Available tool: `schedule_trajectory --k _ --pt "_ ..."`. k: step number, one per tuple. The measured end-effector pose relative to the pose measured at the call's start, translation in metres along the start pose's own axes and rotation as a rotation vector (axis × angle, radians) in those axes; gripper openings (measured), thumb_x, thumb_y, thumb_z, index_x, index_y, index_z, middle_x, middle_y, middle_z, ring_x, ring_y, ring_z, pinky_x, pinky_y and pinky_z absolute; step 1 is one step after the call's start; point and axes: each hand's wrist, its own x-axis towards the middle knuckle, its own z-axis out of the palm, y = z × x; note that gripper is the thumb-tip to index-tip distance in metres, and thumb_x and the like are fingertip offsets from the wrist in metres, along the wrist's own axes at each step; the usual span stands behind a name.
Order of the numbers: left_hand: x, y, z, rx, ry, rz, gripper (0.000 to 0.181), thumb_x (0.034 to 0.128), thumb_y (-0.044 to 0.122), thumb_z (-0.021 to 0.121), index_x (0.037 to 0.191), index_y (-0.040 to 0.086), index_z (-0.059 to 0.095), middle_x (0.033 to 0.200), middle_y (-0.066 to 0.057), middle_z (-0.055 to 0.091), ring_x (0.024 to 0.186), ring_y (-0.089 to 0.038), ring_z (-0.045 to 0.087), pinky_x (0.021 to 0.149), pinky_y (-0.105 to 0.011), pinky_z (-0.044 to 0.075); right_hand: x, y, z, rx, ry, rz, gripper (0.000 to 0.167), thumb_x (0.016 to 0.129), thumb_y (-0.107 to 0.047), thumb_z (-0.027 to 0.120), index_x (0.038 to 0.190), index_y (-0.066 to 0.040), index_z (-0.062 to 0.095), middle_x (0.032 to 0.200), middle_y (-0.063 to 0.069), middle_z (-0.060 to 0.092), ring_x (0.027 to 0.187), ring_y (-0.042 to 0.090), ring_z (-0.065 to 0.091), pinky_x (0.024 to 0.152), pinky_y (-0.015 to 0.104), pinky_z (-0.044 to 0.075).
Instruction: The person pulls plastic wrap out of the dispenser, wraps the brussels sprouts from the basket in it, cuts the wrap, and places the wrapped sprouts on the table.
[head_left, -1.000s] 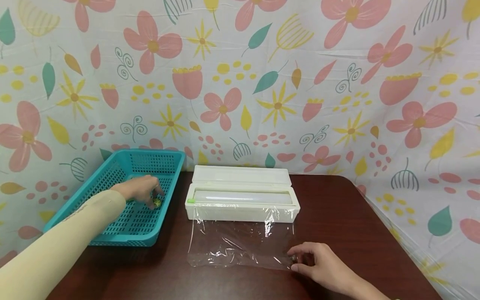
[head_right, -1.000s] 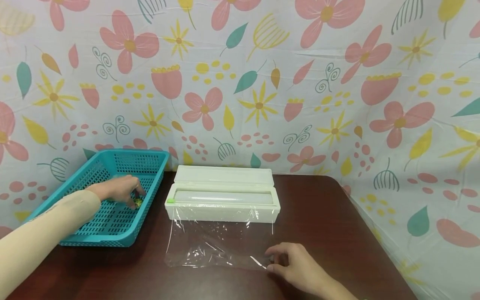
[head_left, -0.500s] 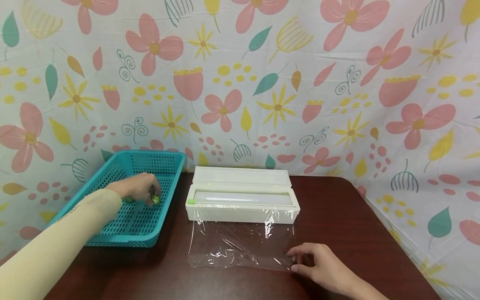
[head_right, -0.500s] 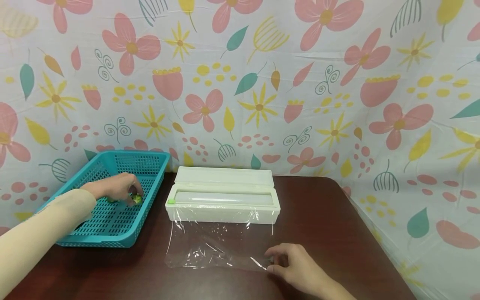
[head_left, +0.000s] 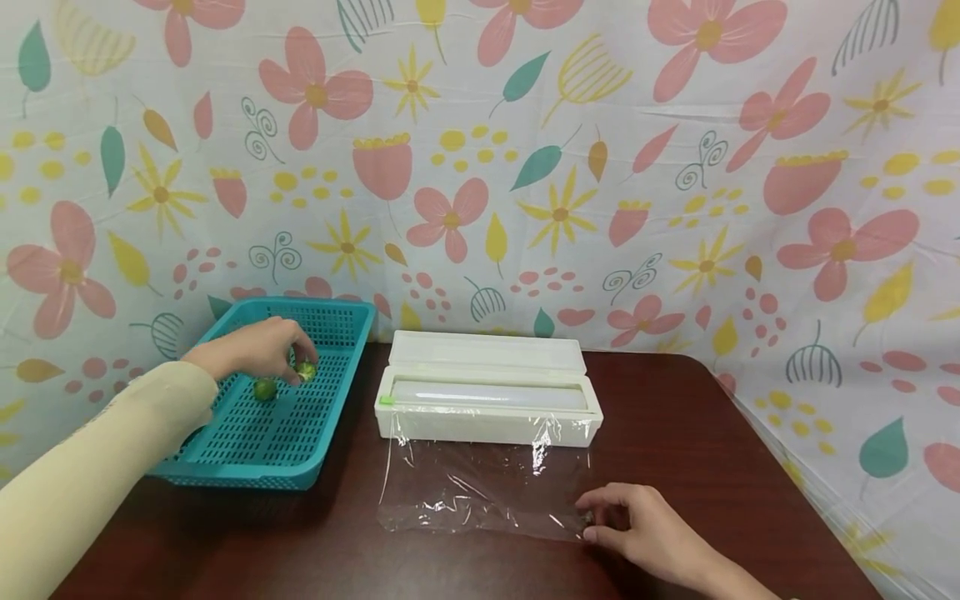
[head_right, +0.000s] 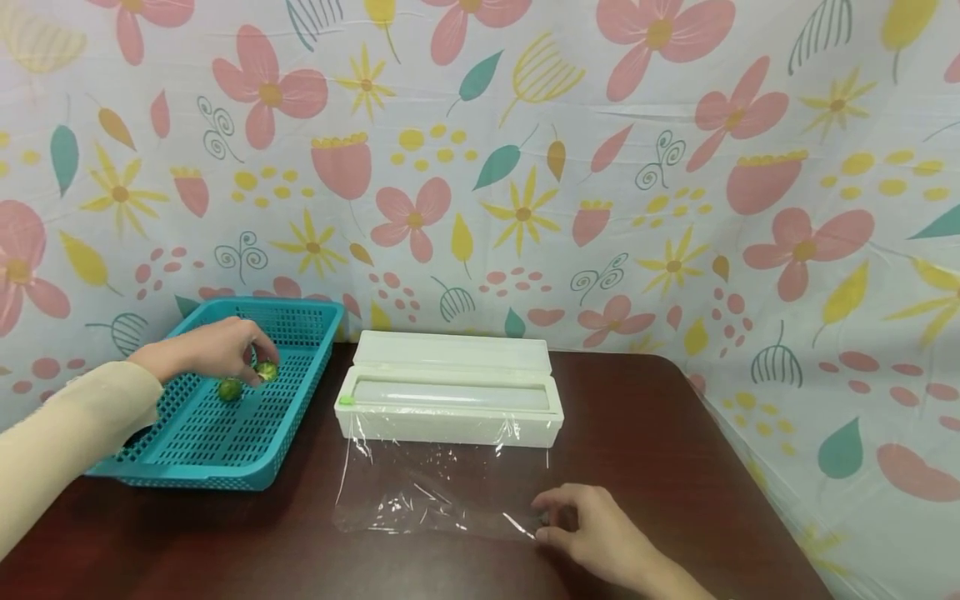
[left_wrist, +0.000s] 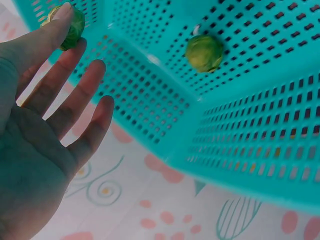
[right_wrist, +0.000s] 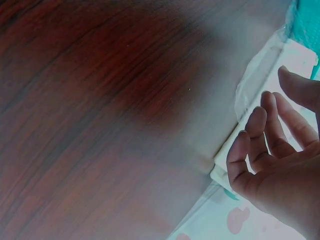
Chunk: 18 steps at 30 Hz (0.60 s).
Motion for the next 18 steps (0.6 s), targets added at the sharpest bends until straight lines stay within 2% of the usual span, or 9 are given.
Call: schedule_trajectory --k 5,12,18 --pt "-0.009 0.007 -0.013 -0.007 0.042 0.019 0.036 0.0836 0.012 0.09 0.117 0.007 0.079 0.101 0.002 0.073 0.084 -0.015 0.067 0.073 -0.04 0.058 0.0 0.001 -0.001 -0.002 0.007 0.002 0.023 0.085 -0.009 0.087 0.106 -0.014 0.078 0.081 -0.017 0.062 0.073 0.002 0.057 0.062 0.027 0.049" --pt "-0.02 0.019 -0.023 -0.009 0.089 0.056 0.035 0.0829 0.011 0.091 0.116 0.009 0.079 0.095 0.006 0.071 0.078 -0.011 0.065 0.072 -0.036 0.056 0.002 -0.002 0.0 -0.009 0.005 0.016 0.023 0.084 -0.01 0.088 0.104 -0.016 0.078 0.08 -0.018 0.061 0.072 0.001 0.058 0.063 0.026 0.049" --pt "-0.026 0.031 -0.029 -0.033 0.103 0.06 0.037 0.0822 0.013 0.092 0.117 0.009 0.08 0.102 0.005 0.075 0.081 -0.011 0.066 0.071 -0.035 0.056 0.003 -0.003 -0.001 -0.008 -0.008 0.018 0.024 0.085 -0.01 0.088 0.105 -0.016 0.078 0.079 -0.018 0.061 0.071 0.002 0.058 0.063 0.026 0.05"
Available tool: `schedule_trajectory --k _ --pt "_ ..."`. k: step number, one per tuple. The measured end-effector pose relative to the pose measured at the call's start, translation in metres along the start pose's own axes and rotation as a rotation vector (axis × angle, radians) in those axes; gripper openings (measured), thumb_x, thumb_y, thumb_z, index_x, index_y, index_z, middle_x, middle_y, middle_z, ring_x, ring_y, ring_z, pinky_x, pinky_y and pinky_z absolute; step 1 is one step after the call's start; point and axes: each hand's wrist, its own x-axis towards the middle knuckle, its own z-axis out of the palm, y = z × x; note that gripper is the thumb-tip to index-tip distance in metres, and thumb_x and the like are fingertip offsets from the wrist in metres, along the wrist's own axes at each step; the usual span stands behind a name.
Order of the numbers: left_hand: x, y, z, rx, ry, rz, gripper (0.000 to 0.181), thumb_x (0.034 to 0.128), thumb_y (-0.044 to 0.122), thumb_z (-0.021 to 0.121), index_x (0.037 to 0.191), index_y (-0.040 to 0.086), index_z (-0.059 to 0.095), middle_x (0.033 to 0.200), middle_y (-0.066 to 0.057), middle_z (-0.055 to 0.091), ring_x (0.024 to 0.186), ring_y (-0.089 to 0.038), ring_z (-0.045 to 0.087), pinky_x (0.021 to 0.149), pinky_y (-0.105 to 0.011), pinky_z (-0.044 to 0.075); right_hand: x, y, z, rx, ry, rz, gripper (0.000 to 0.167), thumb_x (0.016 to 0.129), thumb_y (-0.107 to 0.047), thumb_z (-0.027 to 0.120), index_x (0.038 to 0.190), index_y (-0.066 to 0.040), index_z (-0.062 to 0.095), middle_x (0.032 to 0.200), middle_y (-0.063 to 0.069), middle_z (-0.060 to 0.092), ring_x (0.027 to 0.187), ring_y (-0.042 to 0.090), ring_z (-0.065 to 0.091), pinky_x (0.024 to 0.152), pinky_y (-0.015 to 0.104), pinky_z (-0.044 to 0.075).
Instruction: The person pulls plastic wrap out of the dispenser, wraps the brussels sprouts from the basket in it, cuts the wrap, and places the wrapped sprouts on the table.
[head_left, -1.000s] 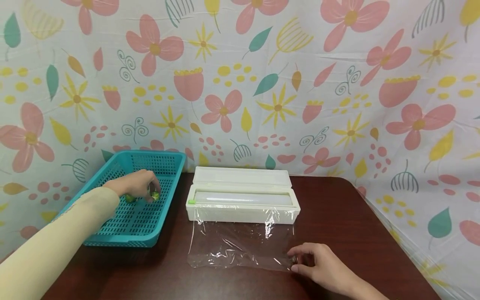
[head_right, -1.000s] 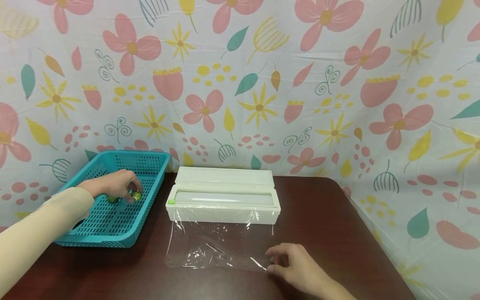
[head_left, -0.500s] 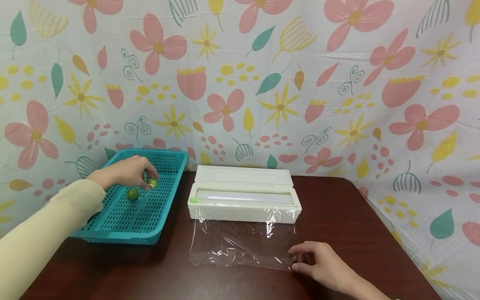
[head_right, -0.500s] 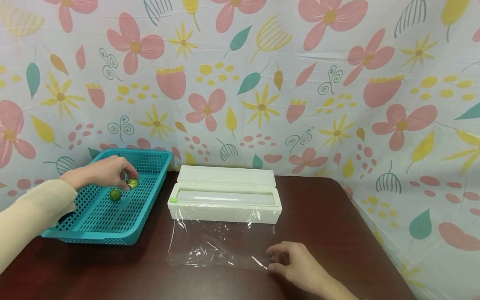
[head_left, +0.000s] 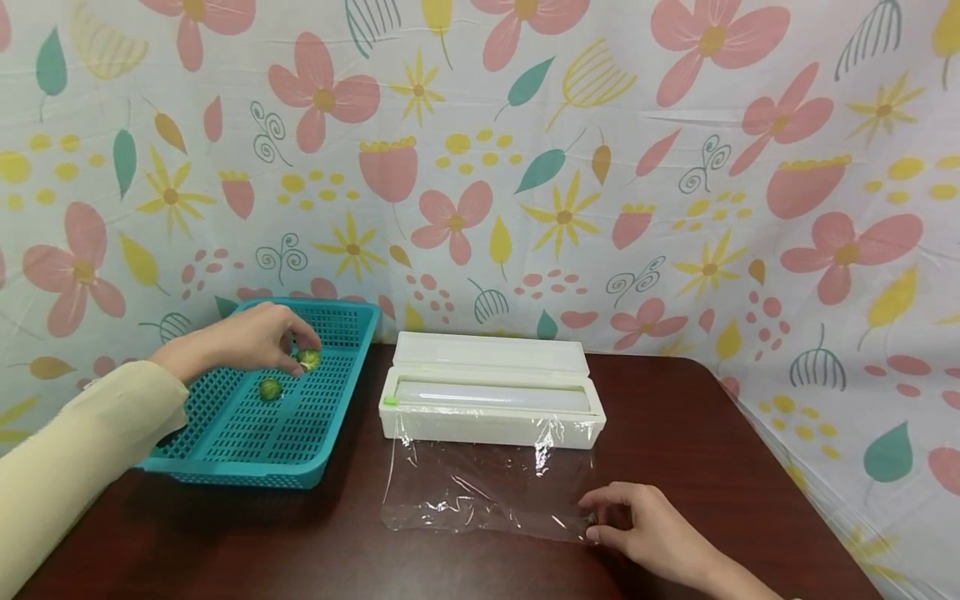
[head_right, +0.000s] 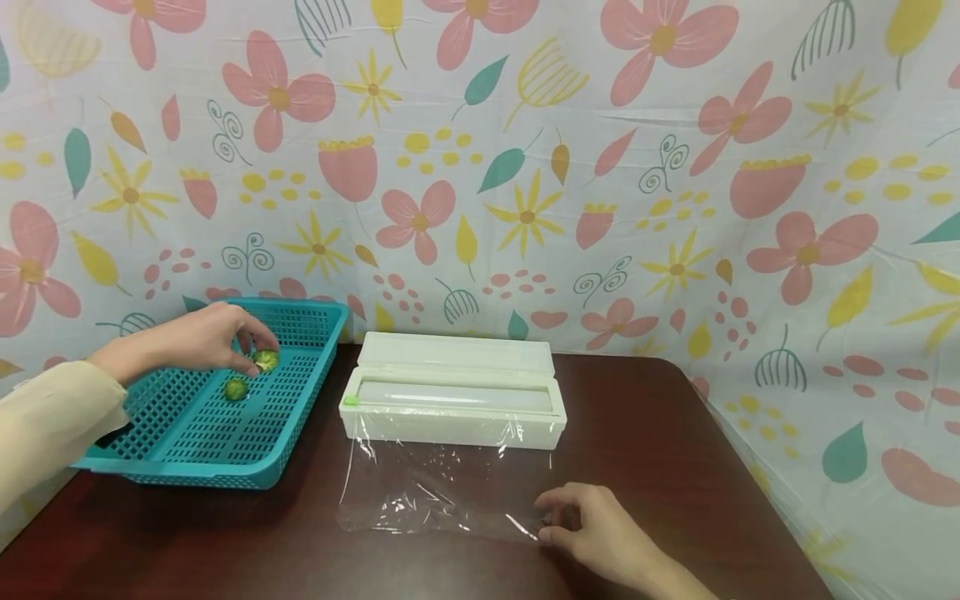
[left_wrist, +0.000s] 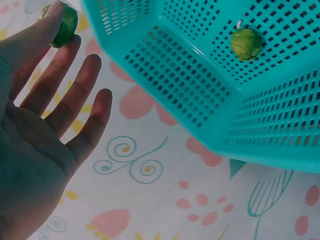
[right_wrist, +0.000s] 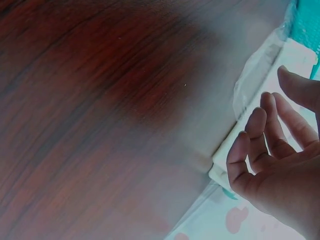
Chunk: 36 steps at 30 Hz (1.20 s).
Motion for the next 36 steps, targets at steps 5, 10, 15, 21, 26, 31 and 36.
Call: schedule_trajectory --k 5,10,15,21,26,31,36 --pt "-0.002 0.009 -0.002 -0.014 0.019 0.022 0.035 0.0817 0.013 0.092 0.115 0.011 0.081 0.106 0.004 0.076 0.086 -0.013 0.065 0.072 -0.035 0.057 0.001 0.0 0.0 -0.005 -0.005 0.013 0.024 0.085 -0.011 0.088 0.106 -0.016 0.078 0.079 -0.018 0.061 0.072 0.002 0.057 0.063 0.027 0.05" --pt "-0.006 0.017 -0.004 -0.021 0.048 0.043 0.034 0.0837 0.014 0.091 0.116 0.013 0.081 0.111 0.003 0.077 0.089 -0.012 0.067 0.075 -0.035 0.057 0.003 0.0 -0.001 -0.002 -0.006 0.018 0.024 0.085 -0.011 0.088 0.107 -0.014 0.078 0.08 -0.018 0.061 0.072 0.002 0.056 0.062 0.026 0.048" --pt "-0.013 0.031 0.0 -0.043 0.11 0.066 0.034 0.0839 0.019 0.091 0.116 0.015 0.081 0.109 0.006 0.076 0.088 -0.01 0.067 0.079 -0.041 0.058 0.005 0.001 -0.001 0.002 -0.001 0.014 0.024 0.085 -0.011 0.088 0.107 -0.014 0.078 0.08 -0.017 0.062 0.072 0.002 0.057 0.062 0.027 0.049" --pt "-0.022 0.054 0.019 -0.069 0.173 0.112 0.035 0.083 0.018 0.092 0.116 0.014 0.081 0.11 0.007 0.076 0.088 -0.009 0.068 0.083 -0.045 0.059 0.004 0.002 -0.001 -0.004 0.011 0.009 0.024 0.085 -0.01 0.088 0.107 -0.013 0.078 0.08 -0.017 0.061 0.072 0.001 0.057 0.062 0.027 0.049" --pt "-0.025 0.077 0.032 -0.117 0.193 0.175 0.035 0.0823 0.015 0.092 0.116 0.015 0.081 0.109 0.008 0.076 0.086 -0.01 0.068 0.078 -0.041 0.059 0.001 0.002 -0.001 0.001 0.008 0.016 0.024 0.084 -0.009 0.088 0.106 -0.013 0.078 0.08 -0.017 0.061 0.071 0.001 0.057 0.061 0.026 0.049" --pt "-0.026 0.099 0.047 -0.172 0.18 0.193 0.035 0.0822 0.018 0.093 0.115 0.017 0.081 0.102 0.016 0.073 0.085 -0.009 0.068 0.073 -0.034 0.058 0.002 0.003 -0.001 0.003 0.019 -0.002 0.024 0.084 -0.008 0.088 0.105 -0.013 0.078 0.08 -0.017 0.062 0.071 0.001 0.057 0.06 0.026 0.049" --pt "-0.028 0.117 0.073 -0.28 0.166 0.217 0.033 0.0831 0.014 0.091 0.114 0.017 0.08 0.097 0.017 0.071 0.08 -0.005 0.067 0.07 -0.031 0.058 0.0 0.005 0.001 0.009 0.015 0.004 0.023 0.085 -0.008 0.088 0.105 -0.013 0.078 0.08 -0.017 0.062 0.071 0.001 0.057 0.061 0.026 0.049"
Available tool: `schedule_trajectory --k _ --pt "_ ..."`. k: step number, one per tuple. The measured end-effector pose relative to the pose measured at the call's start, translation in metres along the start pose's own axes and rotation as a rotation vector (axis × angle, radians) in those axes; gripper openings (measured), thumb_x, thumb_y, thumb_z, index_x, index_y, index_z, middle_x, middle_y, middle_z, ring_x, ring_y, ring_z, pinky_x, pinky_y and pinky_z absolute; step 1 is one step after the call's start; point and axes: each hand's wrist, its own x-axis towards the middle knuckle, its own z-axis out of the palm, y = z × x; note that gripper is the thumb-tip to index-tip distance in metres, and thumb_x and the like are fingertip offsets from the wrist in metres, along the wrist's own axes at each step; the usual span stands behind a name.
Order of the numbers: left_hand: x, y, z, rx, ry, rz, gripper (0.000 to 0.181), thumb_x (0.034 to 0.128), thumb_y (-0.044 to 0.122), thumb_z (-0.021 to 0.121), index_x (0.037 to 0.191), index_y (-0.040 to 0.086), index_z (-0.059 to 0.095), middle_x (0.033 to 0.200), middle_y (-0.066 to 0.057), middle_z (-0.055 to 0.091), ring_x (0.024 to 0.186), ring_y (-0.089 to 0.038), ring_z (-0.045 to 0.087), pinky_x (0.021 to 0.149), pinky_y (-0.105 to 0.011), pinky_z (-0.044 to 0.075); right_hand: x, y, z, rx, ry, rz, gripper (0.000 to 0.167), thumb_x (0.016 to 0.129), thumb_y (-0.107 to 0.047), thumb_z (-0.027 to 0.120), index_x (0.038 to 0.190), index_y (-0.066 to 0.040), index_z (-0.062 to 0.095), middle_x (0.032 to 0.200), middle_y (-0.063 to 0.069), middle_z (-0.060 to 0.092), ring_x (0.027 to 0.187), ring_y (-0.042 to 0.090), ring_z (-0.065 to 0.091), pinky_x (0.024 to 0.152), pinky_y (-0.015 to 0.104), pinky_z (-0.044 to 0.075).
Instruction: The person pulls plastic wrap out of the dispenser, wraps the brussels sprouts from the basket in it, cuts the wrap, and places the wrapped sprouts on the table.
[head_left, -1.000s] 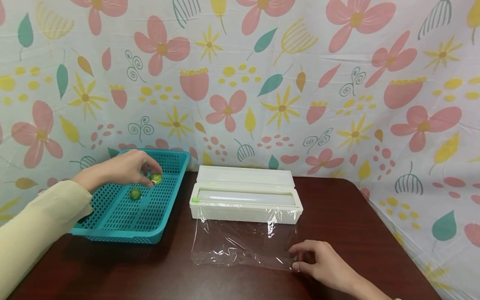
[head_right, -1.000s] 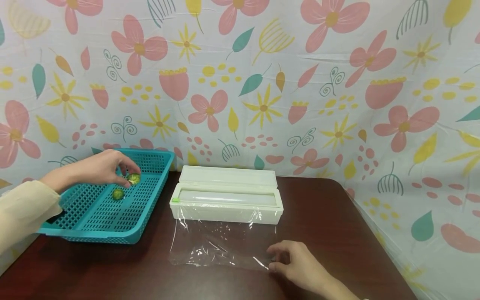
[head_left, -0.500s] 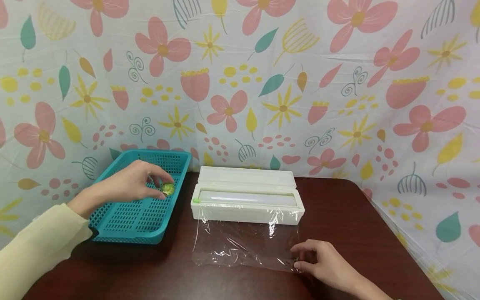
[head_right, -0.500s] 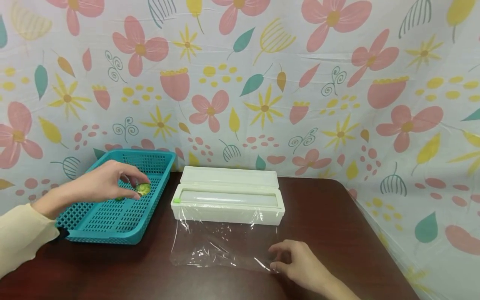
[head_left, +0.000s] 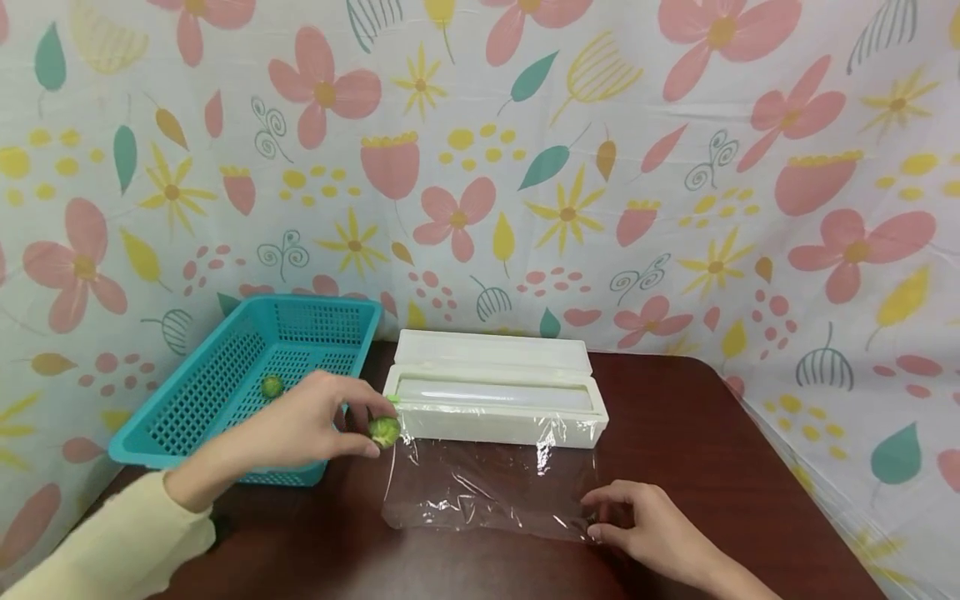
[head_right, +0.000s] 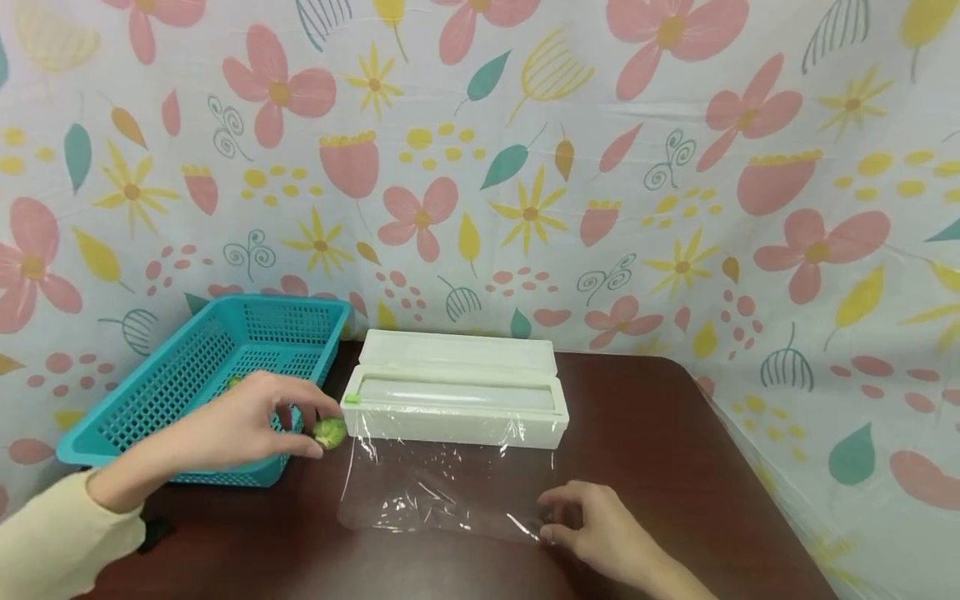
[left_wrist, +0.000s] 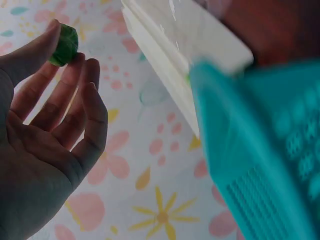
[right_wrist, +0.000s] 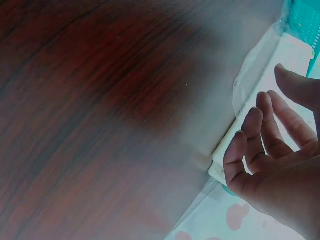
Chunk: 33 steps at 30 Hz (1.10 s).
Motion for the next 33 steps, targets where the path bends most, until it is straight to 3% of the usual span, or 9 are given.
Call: schedule_trajectory --k 6,13,16,25,33 --pt "0.001 0.012 0.042 -0.146 -0.048 0.002 0.034 0.0833 0.006 0.089 0.113 0.019 0.079 0.099 0.016 0.071 0.081 -0.005 0.068 0.07 -0.027 0.059 -0.002 0.002 -0.001 0.01 -0.002 -0.008 0.022 0.086 -0.008 0.087 0.106 -0.011 0.078 0.082 -0.016 0.062 0.073 0.002 0.058 0.062 0.027 0.05" --pt "0.008 0.013 0.087 -0.171 -0.099 0.01 0.033 0.0827 0.006 0.09 0.111 0.018 0.079 0.095 0.017 0.069 0.076 0.001 0.065 0.068 -0.022 0.056 -0.005 -0.001 -0.003 0.002 -0.004 0.036 0.022 0.086 -0.011 0.087 0.106 -0.013 0.078 0.081 -0.017 0.062 0.072 0.002 0.057 0.061 0.026 0.049" --pt "0.011 0.012 0.103 -0.175 -0.084 -0.014 0.033 0.0822 0.006 0.09 0.111 0.015 0.079 0.093 0.017 0.07 0.076 0.001 0.065 0.07 -0.022 0.056 -0.006 -0.001 -0.003 -0.001 -0.02 0.046 0.022 0.086 -0.011 0.087 0.106 -0.013 0.078 0.081 -0.016 0.062 0.071 0.002 0.056 0.06 0.025 0.048" --pt "0.028 0.009 0.134 -0.105 -0.053 -0.031 0.031 0.0811 0.01 0.091 0.107 0.022 0.079 0.085 0.021 0.067 0.072 0.004 0.063 0.068 -0.021 0.053 -0.008 0.002 0.0 -0.009 -0.005 0.002 0.023 0.085 -0.01 0.088 0.105 -0.012 0.078 0.082 -0.017 0.06 0.07 0.001 0.053 0.058 0.023 0.046" --pt "0.043 0.008 0.152 -0.081 -0.018 -0.059 0.029 0.0794 0.011 0.092 0.101 0.024 0.079 0.085 0.022 0.069 0.075 0.006 0.065 0.068 -0.02 0.053 -0.006 0.0 -0.001 -0.017 0.002 0.001 0.023 0.084 -0.008 0.088 0.104 -0.013 0.078 0.082 -0.017 0.06 0.069 0.001 0.053 0.057 0.024 0.046"
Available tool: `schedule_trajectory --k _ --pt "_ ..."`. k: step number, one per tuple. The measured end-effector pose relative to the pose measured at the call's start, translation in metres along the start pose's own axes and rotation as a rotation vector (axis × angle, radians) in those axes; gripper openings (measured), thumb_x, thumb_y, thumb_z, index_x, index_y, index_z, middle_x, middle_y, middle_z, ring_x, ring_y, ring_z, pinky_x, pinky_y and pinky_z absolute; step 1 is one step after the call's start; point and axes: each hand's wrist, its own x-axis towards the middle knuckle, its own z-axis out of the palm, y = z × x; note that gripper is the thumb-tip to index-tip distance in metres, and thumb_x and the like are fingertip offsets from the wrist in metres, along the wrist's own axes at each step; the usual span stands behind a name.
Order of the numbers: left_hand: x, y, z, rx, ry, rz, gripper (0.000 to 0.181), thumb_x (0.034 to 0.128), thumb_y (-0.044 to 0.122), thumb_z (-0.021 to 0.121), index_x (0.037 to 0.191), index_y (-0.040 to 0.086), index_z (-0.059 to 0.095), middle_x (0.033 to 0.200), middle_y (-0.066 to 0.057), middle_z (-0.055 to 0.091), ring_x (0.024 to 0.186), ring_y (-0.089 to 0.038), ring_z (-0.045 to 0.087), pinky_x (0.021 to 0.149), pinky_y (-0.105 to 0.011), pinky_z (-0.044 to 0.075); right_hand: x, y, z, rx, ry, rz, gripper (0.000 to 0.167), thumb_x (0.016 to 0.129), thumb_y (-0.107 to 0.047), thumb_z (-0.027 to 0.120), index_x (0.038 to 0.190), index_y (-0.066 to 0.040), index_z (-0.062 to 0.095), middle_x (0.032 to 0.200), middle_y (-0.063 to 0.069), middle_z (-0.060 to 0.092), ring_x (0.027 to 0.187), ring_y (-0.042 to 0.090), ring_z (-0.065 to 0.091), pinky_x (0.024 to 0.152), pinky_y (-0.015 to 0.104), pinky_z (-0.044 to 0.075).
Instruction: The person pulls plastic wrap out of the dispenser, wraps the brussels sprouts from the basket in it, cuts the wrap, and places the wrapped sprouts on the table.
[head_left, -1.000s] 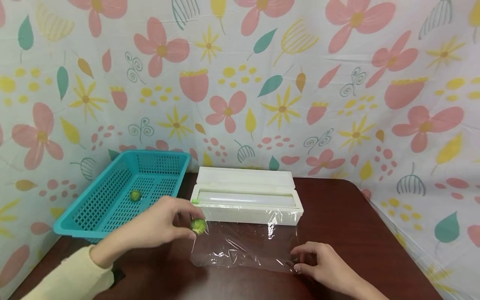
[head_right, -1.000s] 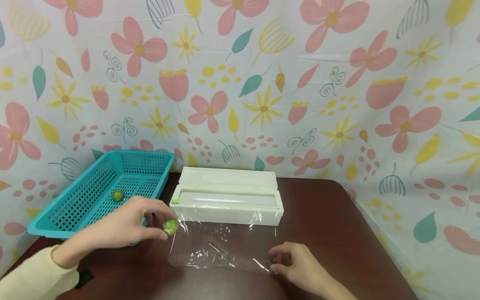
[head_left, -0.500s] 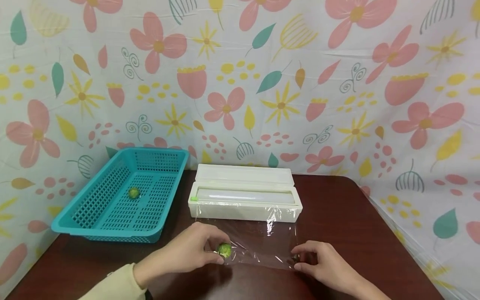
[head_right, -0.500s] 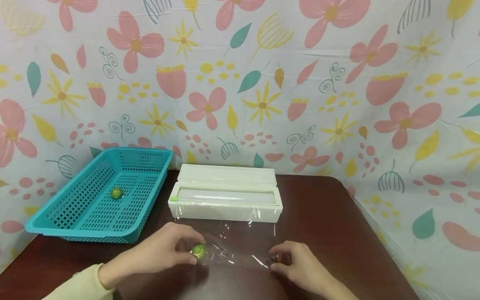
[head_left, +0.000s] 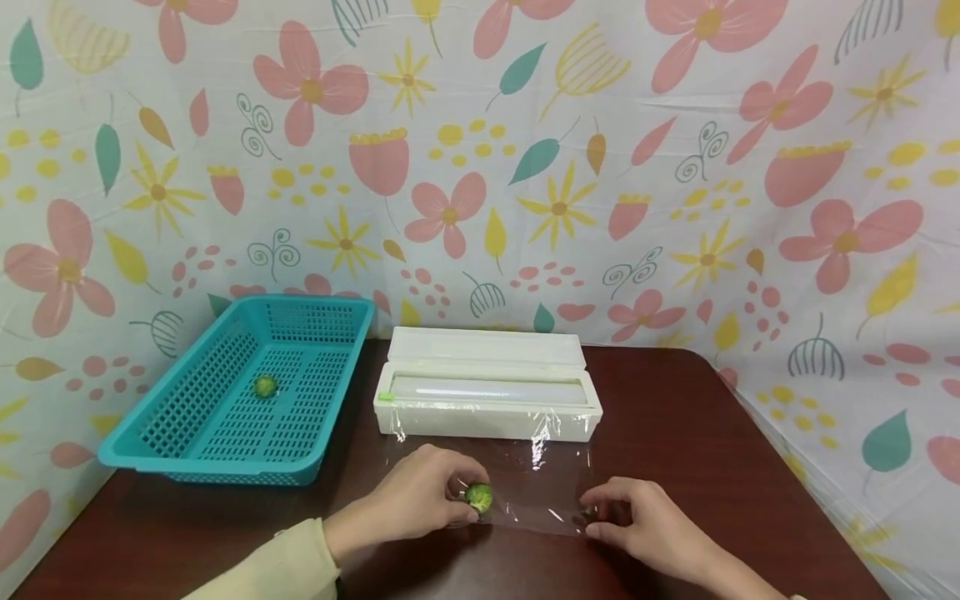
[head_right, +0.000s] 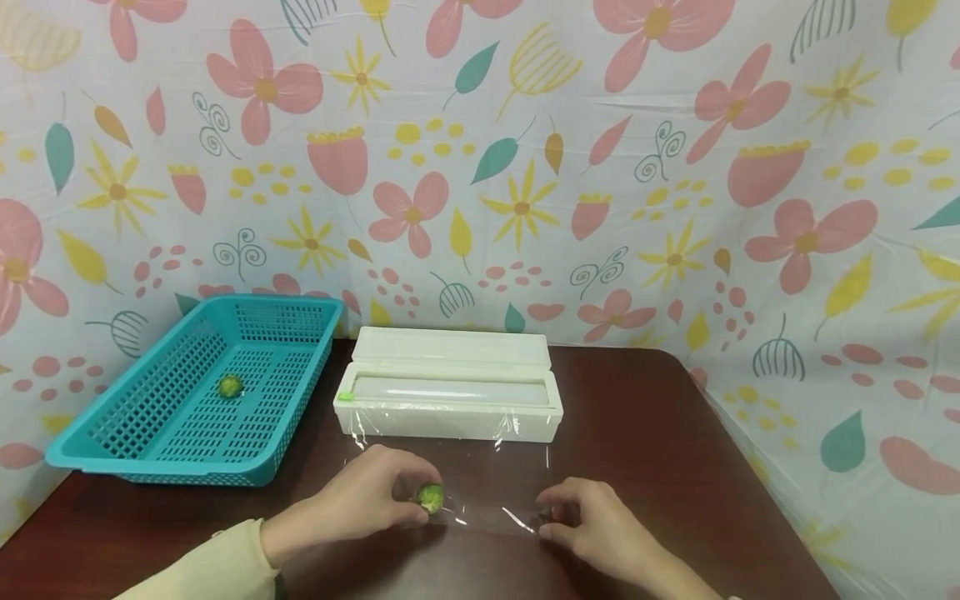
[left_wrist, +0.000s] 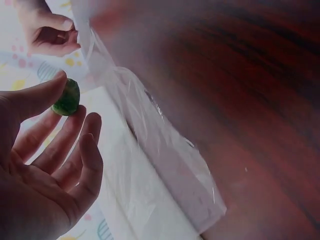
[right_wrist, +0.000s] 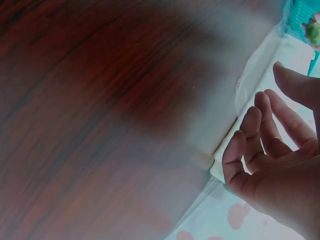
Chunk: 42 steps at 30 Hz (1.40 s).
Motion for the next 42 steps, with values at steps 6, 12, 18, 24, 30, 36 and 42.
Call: schedule_trajectory --k 6,12,18,24,30,36,42 --pt "0.007 0.0 0.008 0.078 -0.006 -0.036 0.027 0.0792 0.018 0.094 0.101 0.026 0.08 0.086 0.024 0.069 0.078 0.002 0.063 0.069 -0.024 0.052 0.001 -0.002 0.001 0.016 -0.007 0.005 0.023 0.085 -0.009 0.088 0.105 -0.013 0.078 0.083 -0.017 0.061 0.073 0.002 0.056 0.061 0.026 0.049" --pt "0.011 -0.001 0.013 0.1 -0.006 -0.058 0.027 0.0795 0.019 0.093 0.102 0.024 0.08 0.085 0.021 0.068 0.078 0.0 0.064 0.068 -0.025 0.052 0.0 -0.001 0.001 0.008 -0.004 0.011 0.024 0.084 -0.009 0.089 0.104 -0.014 0.078 0.083 -0.017 0.061 0.072 0.003 0.056 0.061 0.026 0.048" --pt "0.015 -0.002 0.017 0.086 0.007 -0.09 0.026 0.0795 0.019 0.093 0.102 0.023 0.08 0.085 0.019 0.069 0.077 0.004 0.064 0.067 -0.027 0.053 0.001 -0.001 0.0 0.006 -0.013 0.032 0.024 0.084 -0.011 0.089 0.104 -0.015 0.078 0.083 -0.017 0.06 0.07 0.004 0.055 0.059 0.025 0.047" --pt "0.018 -0.003 0.024 0.114 0.012 -0.102 0.027 0.0776 0.02 0.094 0.101 0.023 0.08 0.087 0.017 0.071 0.08 0.0 0.064 0.067 -0.028 0.052 0.0 0.0 -0.002 0.006 -0.022 0.044 0.023 0.085 -0.012 0.089 0.105 -0.014 0.078 0.083 -0.017 0.06 0.072 0.004 0.055 0.061 0.025 0.047" --pt "0.019 -0.006 0.029 0.153 0.016 -0.114 0.03 0.0762 0.022 0.096 0.102 0.023 0.081 0.09 0.016 0.072 0.081 -0.002 0.063 0.067 -0.029 0.053 -0.002 0.001 0.0 -0.001 -0.017 0.034 0.024 0.084 -0.012 0.089 0.105 -0.014 0.079 0.083 -0.017 0.061 0.071 0.002 0.055 0.059 0.025 0.047" --pt "0.02 -0.008 0.03 0.158 0.014 -0.115 0.03 0.0759 0.022 0.096 0.101 0.022 0.081 0.087 0.016 0.069 0.077 -0.002 0.061 0.065 -0.027 0.051 -0.002 0.002 0.001 0.005 -0.019 0.023 0.025 0.083 -0.011 0.089 0.105 -0.014 0.078 0.083 -0.018 0.06 0.069 0.001 0.053 0.058 0.023 0.046" --pt "0.02 -0.01 0.031 0.172 0.017 -0.103 0.03 0.0751 0.022 0.097 0.1 0.022 0.081 0.084 0.017 0.066 0.075 -0.001 0.059 0.064 -0.027 0.05 -0.001 0.002 0.002 0.008 -0.032 0.018 0.025 0.083 -0.01 0.089 0.106 -0.013 0.078 0.083 -0.018 0.06 0.067 0.0 0.051 0.056 0.023 0.046"
